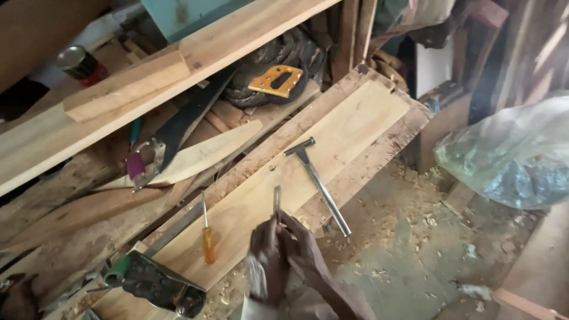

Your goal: The person uses a hammer to tap a metal square on a wooden plank, then removes the blade from a hand plane, cleans it, and reinserts it. They adjust the blade depth using a screwdriver and test the plane on the wood.

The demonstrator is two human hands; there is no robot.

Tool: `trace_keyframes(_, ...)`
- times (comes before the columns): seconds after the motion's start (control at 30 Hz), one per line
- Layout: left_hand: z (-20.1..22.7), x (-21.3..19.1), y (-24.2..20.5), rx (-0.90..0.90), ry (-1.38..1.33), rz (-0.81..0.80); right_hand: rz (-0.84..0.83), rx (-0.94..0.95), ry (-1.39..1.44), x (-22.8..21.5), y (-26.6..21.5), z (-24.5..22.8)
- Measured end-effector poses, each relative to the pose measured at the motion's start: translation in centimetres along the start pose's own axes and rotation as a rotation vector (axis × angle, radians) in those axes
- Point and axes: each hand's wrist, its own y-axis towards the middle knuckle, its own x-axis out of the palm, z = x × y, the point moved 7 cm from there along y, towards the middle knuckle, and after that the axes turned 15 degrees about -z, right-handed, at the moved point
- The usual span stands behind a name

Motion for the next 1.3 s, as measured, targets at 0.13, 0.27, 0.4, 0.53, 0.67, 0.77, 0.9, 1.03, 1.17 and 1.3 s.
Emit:
trace_keyframes(0.13, -3.5, 4.6, -0.6, -0.390, -0.399, -0.609, 0.133, 0.132, 0.323, -0.8, -2.4, 2.6)
trace_keyframes(0.27, -1.7, -6.1, -3.3, -0.435, -0.514, 0.069, 0.056, -0.008, 0.290, 0.5, -2.5, -5.2)
trace_keyframes(0.4, -2.8, -10.1, -2.2, -0.844, -1.170, -0.192, 0.042, 0.026, 0.380, 5.2, -3.4, -6.7)
trace_keyframes(0.53, -5.5, -13.2, -3.6, -0.626, -1.324, -0.002, -0.017, -0.064, 0.290, 10.4, -3.3, -9.4)
trace_keyframes(0.67, -8.6, -16.9, -5.0, -0.384, -1.447, 0.051, 0.065, -0.169, 0.177, 14.9, -2.7, -10.3)
trace_keyframes(0.77, -10.9, -20.1, -5.9, -0.302, -1.430, 0.062, -0.002, -0.332, 0.181, 19.5, -1.7, -13.1)
trace_keyframes(0.9, -14.0, -22.3, -7.6, -0.257, -1.501, 0.000, 0.014, -0.177, 0.080, 24.4, -2.5, -8.9)
trace_keyframes(1.03, -17.6, -21.6, -10.4, -0.459, -1.542, -0.098, 0.371, 0.221, 0.116, 27.7, -4.2, -9.8)
trace_keyframes(1.17, -20.7, -22.0, -13.3, -0.432, -1.795, 0.017, 0.037, -0.084, 0.001, 30.5, -3.6, -7.1)
trace_keyframes(1.3, -27.7, -23.9, -16.6, -0.416, -1.593, 0.196, -0.056, 0.190, -0.251, 32.5, -2.9, -7.2)
